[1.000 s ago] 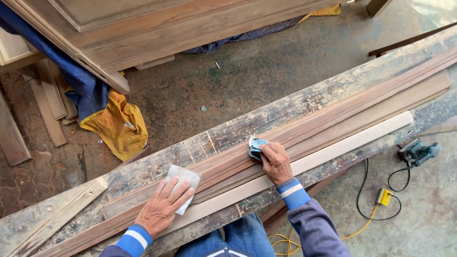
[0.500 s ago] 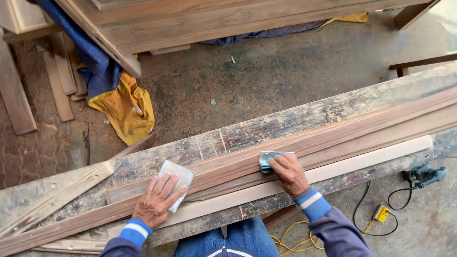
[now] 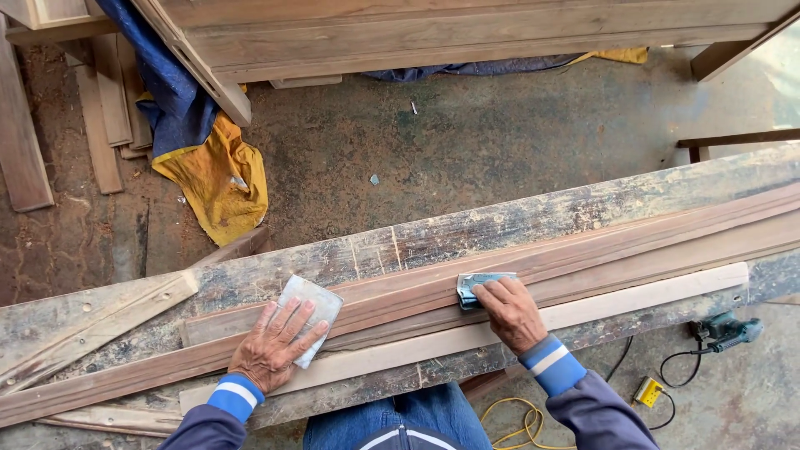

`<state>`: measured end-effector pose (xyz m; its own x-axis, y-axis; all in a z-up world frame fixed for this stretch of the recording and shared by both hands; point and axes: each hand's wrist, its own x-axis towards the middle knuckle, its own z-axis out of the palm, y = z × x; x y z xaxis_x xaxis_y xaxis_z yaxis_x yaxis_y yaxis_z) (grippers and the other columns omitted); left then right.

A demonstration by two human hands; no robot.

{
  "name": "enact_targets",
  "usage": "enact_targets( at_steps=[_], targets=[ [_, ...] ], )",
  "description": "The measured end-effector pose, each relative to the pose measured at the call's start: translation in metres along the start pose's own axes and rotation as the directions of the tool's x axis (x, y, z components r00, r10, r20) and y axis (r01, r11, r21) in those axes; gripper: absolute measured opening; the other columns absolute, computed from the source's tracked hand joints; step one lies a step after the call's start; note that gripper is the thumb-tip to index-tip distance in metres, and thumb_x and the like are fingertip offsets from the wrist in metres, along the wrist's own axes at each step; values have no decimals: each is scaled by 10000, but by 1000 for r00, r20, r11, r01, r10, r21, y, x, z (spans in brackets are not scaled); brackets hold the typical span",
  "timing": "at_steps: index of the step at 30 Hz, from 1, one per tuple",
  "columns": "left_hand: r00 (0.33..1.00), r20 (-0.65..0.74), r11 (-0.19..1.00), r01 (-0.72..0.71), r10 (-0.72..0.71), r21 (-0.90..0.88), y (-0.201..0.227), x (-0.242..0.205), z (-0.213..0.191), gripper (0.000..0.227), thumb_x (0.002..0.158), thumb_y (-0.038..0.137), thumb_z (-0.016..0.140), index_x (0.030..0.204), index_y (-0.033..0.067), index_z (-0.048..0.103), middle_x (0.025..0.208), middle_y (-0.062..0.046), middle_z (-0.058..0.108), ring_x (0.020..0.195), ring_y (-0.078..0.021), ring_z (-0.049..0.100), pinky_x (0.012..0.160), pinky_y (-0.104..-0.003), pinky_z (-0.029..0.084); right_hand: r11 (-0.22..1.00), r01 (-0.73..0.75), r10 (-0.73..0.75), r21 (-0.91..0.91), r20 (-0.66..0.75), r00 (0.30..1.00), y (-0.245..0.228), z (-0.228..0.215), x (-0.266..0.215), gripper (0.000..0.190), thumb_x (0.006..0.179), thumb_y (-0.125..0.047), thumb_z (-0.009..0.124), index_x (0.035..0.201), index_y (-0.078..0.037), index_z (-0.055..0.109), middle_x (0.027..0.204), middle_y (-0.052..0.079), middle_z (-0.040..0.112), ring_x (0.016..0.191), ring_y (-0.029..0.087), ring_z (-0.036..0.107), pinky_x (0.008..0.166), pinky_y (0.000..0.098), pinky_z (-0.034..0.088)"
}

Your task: Sand wood strips manually using sandpaper blocks.

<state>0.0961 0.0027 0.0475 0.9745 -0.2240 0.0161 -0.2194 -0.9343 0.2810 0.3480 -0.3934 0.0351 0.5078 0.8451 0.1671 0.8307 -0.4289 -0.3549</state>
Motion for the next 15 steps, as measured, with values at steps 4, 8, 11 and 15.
enact_targets(
  at_steps=[4, 8, 11, 15],
  targets=[
    [1000, 4, 1000, -16, 16, 0, -1, 1, 1, 706, 813, 400, 671, 1479, 302, 458, 1575, -90, 387, 1440, -323, 363, 1171, -576, 271, 990, 108, -104, 86, -49, 993, -59, 35, 27, 328, 808, 4, 634, 1135, -24, 644, 1069, 127, 631, 966, 294, 627, 813, 439, 529],
    [1000, 7, 1000, -7, 7, 18, 2, 2, -2, 727, 788, 372, 681, 1476, 306, 455, 1571, -83, 386, 1435, -316, 365, 1160, -576, 288, 950, 266, -287, 165, 115, 951, -123, 53, 69, 261, 877, -25, 642, 1138, -25, 645, 1060, 124, 610, 997, 276, 603, 859, 432, 529],
    [1000, 16, 1000, -7, 7, 20, -1, 1, -1, 736, 777, 350, 683, 1475, 310, 454, 1570, -82, 387, 1435, -308, 368, 1159, -573, 294, 950, 258, -281, 175, 120, 952, -68, 33, 46, 261, 875, -58, 653, 1135, -34, 652, 1055, 114, 614, 1006, 280, 607, 861, 437, 526],
    [995, 96, 996, 28, -36, 81, -2, -2, 3, 743, 755, 290, 694, 1457, 343, 457, 1569, -65, 395, 1437, -301, 377, 1173, -562, 297, 998, 5, -4, -56, 22, 1000, 70, -12, -33, 284, 863, 17, 649, 1130, -73, 684, 1033, 90, 677, 930, 238, 646, 791, 396, 541]
  ],
)
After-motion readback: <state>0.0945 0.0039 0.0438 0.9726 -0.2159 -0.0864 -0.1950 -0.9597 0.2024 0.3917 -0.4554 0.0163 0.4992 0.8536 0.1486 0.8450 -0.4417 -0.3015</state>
